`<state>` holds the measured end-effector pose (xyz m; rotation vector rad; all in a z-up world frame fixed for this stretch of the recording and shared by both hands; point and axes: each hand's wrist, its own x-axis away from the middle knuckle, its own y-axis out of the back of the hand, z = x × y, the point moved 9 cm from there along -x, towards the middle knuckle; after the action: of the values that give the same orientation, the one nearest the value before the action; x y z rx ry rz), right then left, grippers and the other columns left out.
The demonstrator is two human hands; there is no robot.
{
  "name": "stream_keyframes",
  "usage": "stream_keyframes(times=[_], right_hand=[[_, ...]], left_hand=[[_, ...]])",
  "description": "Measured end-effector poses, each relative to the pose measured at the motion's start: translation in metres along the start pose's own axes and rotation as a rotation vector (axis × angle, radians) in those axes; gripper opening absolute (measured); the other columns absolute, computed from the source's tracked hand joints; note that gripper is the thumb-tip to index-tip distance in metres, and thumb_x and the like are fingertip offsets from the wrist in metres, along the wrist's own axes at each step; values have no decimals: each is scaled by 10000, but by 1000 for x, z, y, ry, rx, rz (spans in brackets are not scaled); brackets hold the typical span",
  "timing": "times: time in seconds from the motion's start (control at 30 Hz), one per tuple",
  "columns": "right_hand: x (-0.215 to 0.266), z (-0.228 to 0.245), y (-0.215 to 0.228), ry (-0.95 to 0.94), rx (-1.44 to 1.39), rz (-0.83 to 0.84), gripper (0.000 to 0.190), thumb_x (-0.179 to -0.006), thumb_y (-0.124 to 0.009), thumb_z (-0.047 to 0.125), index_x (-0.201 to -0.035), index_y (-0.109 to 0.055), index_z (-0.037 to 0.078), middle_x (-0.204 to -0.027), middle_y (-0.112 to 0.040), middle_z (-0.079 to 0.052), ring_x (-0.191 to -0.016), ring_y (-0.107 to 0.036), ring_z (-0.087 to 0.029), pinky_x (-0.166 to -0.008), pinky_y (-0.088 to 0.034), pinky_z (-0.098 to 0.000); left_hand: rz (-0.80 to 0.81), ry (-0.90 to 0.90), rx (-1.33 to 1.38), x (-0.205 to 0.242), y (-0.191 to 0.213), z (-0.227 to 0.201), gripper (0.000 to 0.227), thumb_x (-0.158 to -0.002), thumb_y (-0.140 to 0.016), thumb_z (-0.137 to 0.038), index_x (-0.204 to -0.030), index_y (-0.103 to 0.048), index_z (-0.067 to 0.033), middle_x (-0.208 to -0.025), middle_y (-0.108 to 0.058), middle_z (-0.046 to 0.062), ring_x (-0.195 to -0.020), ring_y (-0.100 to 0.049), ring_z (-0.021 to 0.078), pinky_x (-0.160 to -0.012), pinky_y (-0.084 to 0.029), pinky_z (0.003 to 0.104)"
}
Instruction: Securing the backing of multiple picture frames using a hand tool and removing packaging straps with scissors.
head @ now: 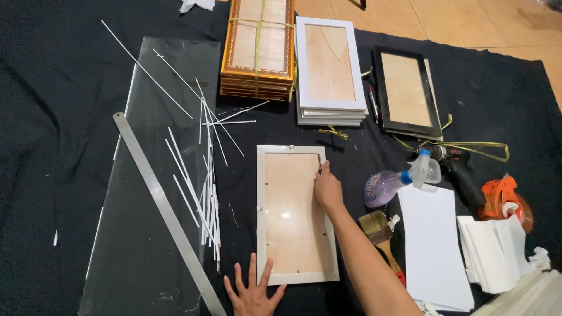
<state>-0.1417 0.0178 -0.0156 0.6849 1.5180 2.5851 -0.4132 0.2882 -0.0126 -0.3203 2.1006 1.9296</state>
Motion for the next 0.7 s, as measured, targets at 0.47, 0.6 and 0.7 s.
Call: stream_keyframes(times=[0.47, 0.6, 0.7], right_hand=[[-8, -2, -4, -44, 22, 7, 656, -1090, -403, 289, -1646, -170, 31, -1253, -685, -232, -1058, -672, -450, -867, -531, -526], [-7, -4, -2, -43, 22, 31, 643, -1085, -392, 314, -1631, -209, 30, -1219, -679, -263, -1039, -655, -483, -836, -517, -538], [4, -1, 3, -90, -6, 82, 635, -1088, -327, 330, -1646, -189, 62, -1252, -669, -254, -1077, -641, -472, -852, -509, -528]], left_hand=[[10, 1, -27, 0, 2, 0, 1001, -718, -363, -900, -1615, -204, -485, -1737, -204, -66, -1510, -298, 358, -1220, -221, 671], [22, -5, -58, 0, 5, 0, 980, -718, -404, -903, -1596, -256, -495, -1707, -271, -73, -1490, -354, 356, -1206, -278, 662], [6, -3, -36, 1, 4, 0, 983, -726, -395, -893, -1608, -241, -487, -1713, -259, -68, -1501, -329, 358, -1215, -249, 662]])
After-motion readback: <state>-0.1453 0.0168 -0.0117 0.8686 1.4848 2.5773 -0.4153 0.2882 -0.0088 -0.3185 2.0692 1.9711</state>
